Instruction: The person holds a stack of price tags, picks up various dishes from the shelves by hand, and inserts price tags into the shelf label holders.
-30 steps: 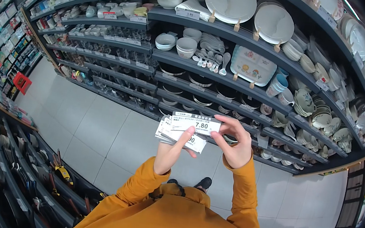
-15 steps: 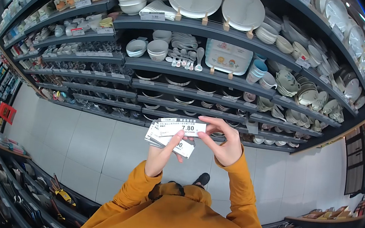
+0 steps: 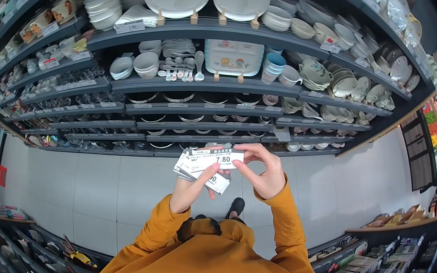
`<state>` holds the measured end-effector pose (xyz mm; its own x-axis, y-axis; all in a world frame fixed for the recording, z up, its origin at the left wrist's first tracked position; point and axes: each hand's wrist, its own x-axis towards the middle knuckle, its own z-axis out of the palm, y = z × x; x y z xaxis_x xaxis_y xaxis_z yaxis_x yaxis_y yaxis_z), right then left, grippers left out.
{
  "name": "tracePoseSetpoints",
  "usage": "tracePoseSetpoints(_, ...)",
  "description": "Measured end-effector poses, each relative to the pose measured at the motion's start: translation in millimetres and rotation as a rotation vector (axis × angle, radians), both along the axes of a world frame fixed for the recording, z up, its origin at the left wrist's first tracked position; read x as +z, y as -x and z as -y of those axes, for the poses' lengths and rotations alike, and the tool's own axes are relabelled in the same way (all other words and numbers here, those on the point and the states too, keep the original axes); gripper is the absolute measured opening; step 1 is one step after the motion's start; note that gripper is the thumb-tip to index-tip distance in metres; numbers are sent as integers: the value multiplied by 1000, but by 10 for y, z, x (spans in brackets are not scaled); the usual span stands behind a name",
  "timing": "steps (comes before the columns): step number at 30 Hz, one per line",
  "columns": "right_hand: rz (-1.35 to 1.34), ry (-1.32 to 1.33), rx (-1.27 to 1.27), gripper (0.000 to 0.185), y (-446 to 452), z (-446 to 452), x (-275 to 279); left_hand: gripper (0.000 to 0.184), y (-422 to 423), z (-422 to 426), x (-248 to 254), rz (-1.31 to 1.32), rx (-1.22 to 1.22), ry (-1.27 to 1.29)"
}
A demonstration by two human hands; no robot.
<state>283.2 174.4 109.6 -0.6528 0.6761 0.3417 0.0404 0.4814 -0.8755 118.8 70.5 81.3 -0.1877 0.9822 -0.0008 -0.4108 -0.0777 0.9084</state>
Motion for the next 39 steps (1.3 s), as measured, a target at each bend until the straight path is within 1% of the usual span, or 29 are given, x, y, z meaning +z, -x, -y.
tracePoseSetpoints(8,-2,22,-73,28,-512,-293,-75,40,-395,-403,-22,17,-141,23)
tracePoseSetpoints(11,44,-3,-83,26,-771,-515,-9,41,-599,-611,-37,16,-165,53)
tracePoseSetpoints(14,-7,-165,-116,25,-1107,-994,34,42,-844,-868,-62,22,-155,76)
tracePoseSetpoints(15,71,-200,-171,25,-1256,-1202,103,42,-948,-965,-75,25,-147,81)
tracePoseSetpoints(16,32,-275,-224,25,-1372,-1457,153,43,-1063,-1072,-81,31,-141,87)
tracePoseSetpoints(17,26,-419,-275,26,-1513,-1782,165,43,-1180,-1186,-84,37,-131,92)
tracePoseSetpoints(19,20,-554,-390,28,-1765,-2462,223,45,-1449,-1436,-102,48,-97,97)
tracePoseSetpoints(20,52,-662,-454,29,-1862,-2751,354,46,-1600,-1552,-110,54,-79,105)
tracePoseSetpoints(21,103,-738,-498,32,-1953,-3091,444,47,-1738,-1714,-92,56,-58,98)
tracePoseSetpoints(22,153,-877,-521,35,-2019,-3410,567,47,-1880,-1842,-70,62,-49,95)
tracePoseSetpoints(23,187,-888,-545,38,-2030,-3660,712,46,-2034,-1943,-59,72,-38,96)
tracePoseSetpoints(26,306,-1143,-618,55,-2035,-4749,875,45,-2407,-2223,38,94,-4,76)
tracePoseSetpoints(28,451,-1248,-657,64,-1982,-5254,997,44,-2572,-2345,80,99,28,73)
tracePoseSetpoints(29,664,-1157,-666,77,-1974,-5442,1066,44,-2642,-2400,100,99,45,65)
tracePoseSetpoints(32,792,-1166,-703,90,-1906,-5899,1106,44,-2789,-2537,87,104,92,73)
tracePoseSetpoints(33,988,-830,-586,99,-1877,-5768,1302,43,-2820,-2576,85,103,106,75)
tracePoseSetpoints(36,849,-856,-505,98,-1848,-6073,1225,43,-2879,-2681,79,99,143,82)
tracePoseSetpoints(39,872,-770,-491,95,-1819,-6100,1221,43,-2944,-2784,79,89,164,85)
